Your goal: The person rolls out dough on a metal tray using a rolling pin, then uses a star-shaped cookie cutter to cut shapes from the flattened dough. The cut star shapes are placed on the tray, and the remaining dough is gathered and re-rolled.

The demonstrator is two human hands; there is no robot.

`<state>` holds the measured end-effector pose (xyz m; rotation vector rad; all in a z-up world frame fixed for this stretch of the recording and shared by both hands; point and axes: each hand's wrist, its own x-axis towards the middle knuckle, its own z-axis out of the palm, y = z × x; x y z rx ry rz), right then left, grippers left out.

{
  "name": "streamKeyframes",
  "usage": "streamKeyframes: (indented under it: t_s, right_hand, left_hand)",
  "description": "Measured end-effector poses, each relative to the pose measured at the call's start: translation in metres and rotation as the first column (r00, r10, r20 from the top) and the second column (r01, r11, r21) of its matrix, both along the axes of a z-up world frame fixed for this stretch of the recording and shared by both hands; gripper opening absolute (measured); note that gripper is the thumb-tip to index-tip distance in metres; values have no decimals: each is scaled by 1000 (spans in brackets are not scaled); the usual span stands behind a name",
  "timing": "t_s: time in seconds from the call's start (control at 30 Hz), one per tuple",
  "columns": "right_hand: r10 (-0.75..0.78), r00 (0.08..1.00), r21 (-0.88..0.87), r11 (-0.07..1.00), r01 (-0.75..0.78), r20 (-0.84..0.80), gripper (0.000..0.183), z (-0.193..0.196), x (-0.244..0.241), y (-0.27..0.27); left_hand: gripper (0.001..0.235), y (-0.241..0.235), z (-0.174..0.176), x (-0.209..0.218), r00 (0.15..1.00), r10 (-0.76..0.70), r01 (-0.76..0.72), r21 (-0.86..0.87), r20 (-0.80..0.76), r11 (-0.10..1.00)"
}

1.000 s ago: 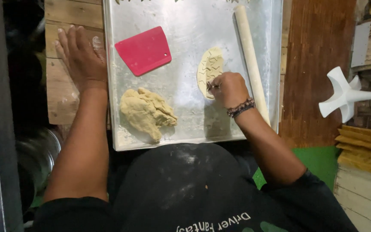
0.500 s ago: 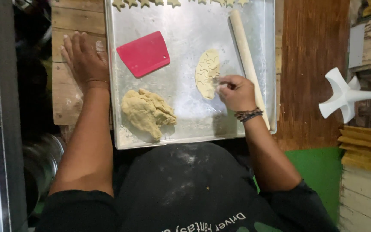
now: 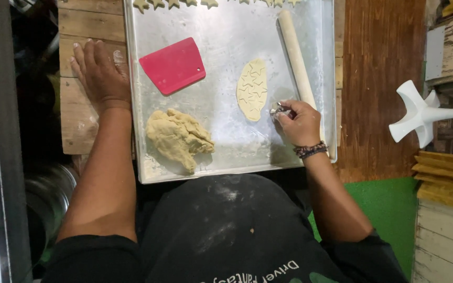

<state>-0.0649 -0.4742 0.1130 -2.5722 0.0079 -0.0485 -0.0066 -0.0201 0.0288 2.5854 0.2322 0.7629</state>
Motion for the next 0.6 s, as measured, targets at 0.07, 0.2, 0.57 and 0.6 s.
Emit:
streamKeyframes:
  t_s: [0.07, 0.2, 0.57, 0.6]
  right_hand:
    - [15, 1000, 10, 1000, -16, 19, 27, -4, 1, 0]
    - [55, 996, -3, 998, -55, 67, 26, -5, 3, 4]
    - [113, 993, -33, 993, -111, 47, 24, 12, 6, 35]
    - [156, 987, -56, 987, -154, 35, 25, 15, 6, 39]
  left_hand:
    - [26, 1, 1, -1, 1000, -2, 2, 14, -14, 1000]
    - [30, -2, 6, -1, 1000, 1, -1, 0, -25, 1000]
    - [33, 1, -1, 0, 1000, 11, -11, 17, -13, 1000]
    - [32, 0, 1, 0, 1000, 14, -14, 21, -8, 1000]
